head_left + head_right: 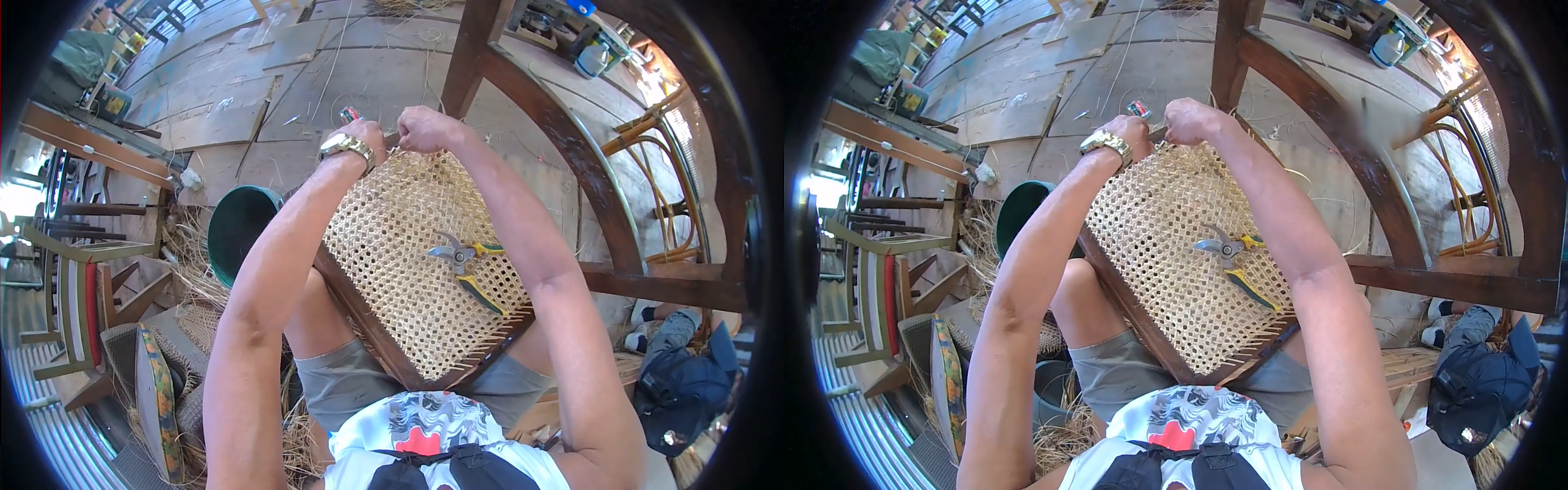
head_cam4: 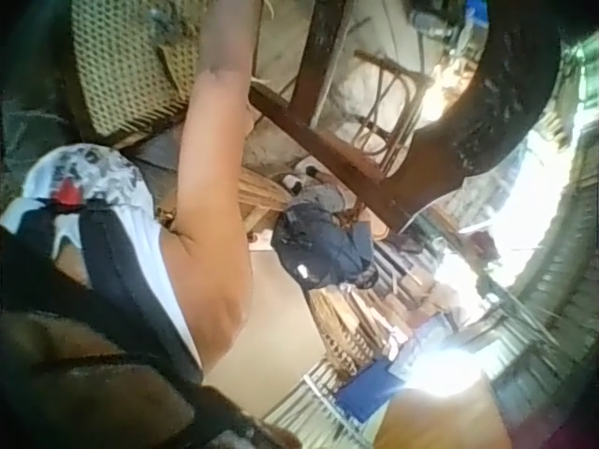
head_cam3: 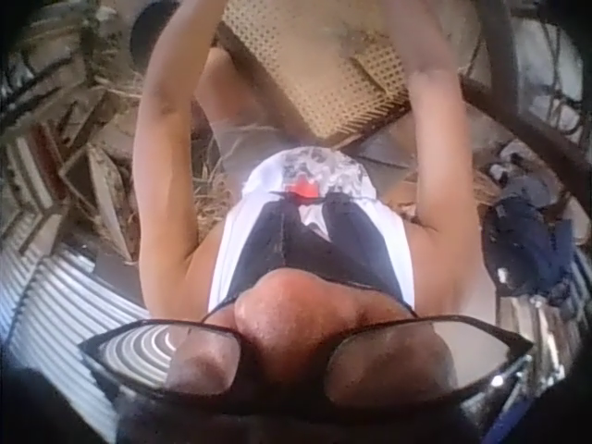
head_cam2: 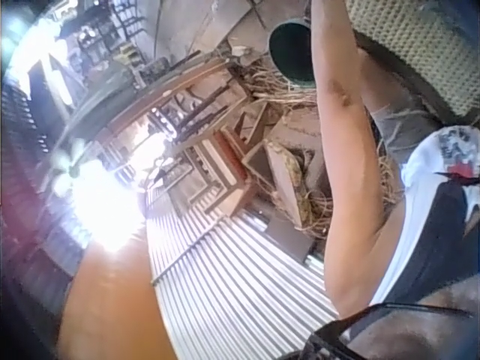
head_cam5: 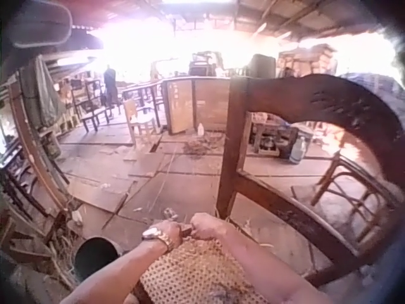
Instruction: Weaving a rattan chair seat using wicker strips and tools in a furniture workshop.
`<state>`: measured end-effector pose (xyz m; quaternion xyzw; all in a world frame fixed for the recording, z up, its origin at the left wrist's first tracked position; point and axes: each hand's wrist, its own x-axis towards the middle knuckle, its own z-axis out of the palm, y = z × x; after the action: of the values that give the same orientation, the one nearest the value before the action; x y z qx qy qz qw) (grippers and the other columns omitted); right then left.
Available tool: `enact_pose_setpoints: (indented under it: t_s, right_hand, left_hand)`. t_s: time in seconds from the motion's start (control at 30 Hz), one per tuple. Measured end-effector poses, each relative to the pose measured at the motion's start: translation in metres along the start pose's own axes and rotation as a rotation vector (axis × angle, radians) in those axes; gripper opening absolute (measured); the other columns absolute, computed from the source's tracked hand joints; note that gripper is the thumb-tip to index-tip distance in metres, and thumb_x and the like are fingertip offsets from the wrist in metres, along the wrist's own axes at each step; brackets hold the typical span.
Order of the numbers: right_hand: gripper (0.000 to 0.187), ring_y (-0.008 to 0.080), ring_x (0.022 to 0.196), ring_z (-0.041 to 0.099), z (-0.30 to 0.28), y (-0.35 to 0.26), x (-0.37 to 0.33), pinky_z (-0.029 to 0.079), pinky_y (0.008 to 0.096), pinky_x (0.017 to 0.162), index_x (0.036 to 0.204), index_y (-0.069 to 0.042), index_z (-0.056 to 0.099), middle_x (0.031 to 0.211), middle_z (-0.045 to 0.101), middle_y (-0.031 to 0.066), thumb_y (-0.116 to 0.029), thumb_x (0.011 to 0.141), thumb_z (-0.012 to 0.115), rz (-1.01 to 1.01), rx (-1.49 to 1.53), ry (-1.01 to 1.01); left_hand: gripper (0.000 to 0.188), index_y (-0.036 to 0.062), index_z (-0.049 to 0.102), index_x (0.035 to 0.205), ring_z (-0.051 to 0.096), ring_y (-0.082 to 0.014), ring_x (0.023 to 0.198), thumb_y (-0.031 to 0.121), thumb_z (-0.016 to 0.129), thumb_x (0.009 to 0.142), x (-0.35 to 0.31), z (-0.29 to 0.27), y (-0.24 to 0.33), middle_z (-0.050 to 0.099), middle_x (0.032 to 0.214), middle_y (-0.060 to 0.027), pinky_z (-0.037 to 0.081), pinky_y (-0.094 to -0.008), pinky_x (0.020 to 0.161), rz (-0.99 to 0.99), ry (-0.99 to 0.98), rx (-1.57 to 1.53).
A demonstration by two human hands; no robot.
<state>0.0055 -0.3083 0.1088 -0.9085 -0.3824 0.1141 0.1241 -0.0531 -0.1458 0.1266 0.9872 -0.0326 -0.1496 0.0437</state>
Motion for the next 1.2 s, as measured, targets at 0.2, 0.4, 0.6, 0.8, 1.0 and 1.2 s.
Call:
enact_pose_setpoints:
  t_s: [0.2, 0.4, 0.6, 0.8, 1.0, 1.2]
  right_hand:
    - [0.02, 0.0363, 0.084, 0.069, 0.007, 0.014, 0.0, 0.056, 0.0414, 0.075, 0.083, -0.003, 0.074, 0.088, 0.07, 0.0211, -0.019, 0.074, 0.07, -0.028, 0.09, -0.067]
    - [0.018, 0.035, 0.08, 0.069, 0.031, 0.002, -0.009, 0.056, 0.0416, 0.073, 0.082, -0.003, 0.075, 0.084, 0.07, 0.0215, -0.016, 0.072, 0.066, 0.002, 0.165, 0.084]
    - [0.024, 0.0365, 0.079, 0.07, 0.005, -0.001, -0.015, 0.055, 0.0429, 0.075, 0.078, 0.002, 0.073, 0.081, 0.068, 0.026, -0.019, 0.07, 0.065, 0.135, 0.357, 0.042]
    - [0.025, 0.0388, 0.091, 0.069, 0.0, -0.009, 0.0, 0.056, 0.0434, 0.082, 0.085, 0.005, 0.072, 0.091, 0.07, 0.0258, -0.018, 0.075, 0.068, -0.036, -0.026, 0.053]
    - [0.024, 0.0364, 0.094, 0.069, 0.004, 0.001, 0.005, 0.056, 0.0427, 0.083, 0.088, 0.003, 0.073, 0.093, 0.07, 0.0232, -0.017, 0.076, 0.069, -0.106, -0.102, -0.022]
    - [0.017, 0.0351, 0.09, 0.069, 0.01, 0.0, -0.011, 0.056, 0.042, 0.081, 0.085, -0.004, 0.075, 0.093, 0.071, 0.02, -0.014, 0.077, 0.064, 0.038, 0.089, -0.009]
  left_hand:
    - [0.031, 0.0067, 0.075, 0.105, 0.067, -0.0348, 0.107, 0.027, 0.065, 0.084, -0.001, -0.014, 0.019, 0.069, 0.114, -0.0203, 0.055, -0.0446, 0.09, -0.048, -0.045, 0.041]
    - [0.029, 0.008, 0.076, 0.089, 0.072, -0.0245, 0.077, 0.036, 0.068, 0.084, 0.015, -0.005, -0.015, 0.072, 0.069, -0.0067, 0.056, -0.0359, 0.077, 0.065, -0.195, 0.021]
    - [0.032, 0.0042, 0.075, 0.09, 0.072, -0.0319, 0.086, 0.034, 0.066, 0.084, 0.005, 0.001, -0.005, 0.073, 0.084, -0.0163, 0.057, -0.0412, 0.08, 0.027, 0.05, 0.055]
    - [0.03, 0.0026, 0.074, 0.097, 0.068, -0.0384, 0.098, 0.028, 0.065, 0.083, 0.0, 0.008, 0.0, 0.071, 0.103, -0.0223, 0.055, -0.0451, 0.086, 0.007, 0.04, -0.006]
    - [0.03, 0.0021, 0.074, 0.1, 0.069, -0.0356, 0.102, 0.026, 0.065, 0.083, -0.003, -0.015, 0.015, 0.071, 0.105, -0.0206, 0.056, -0.0452, 0.085, -0.042, 0.005, 0.027]
    - [0.028, 0.0056, 0.076, 0.087, 0.073, -0.0233, 0.087, 0.032, 0.067, 0.084, 0.006, -0.02, 0.012, 0.075, 0.079, -0.0092, 0.057, -0.0381, 0.08, -0.06, -0.171, 0.052]
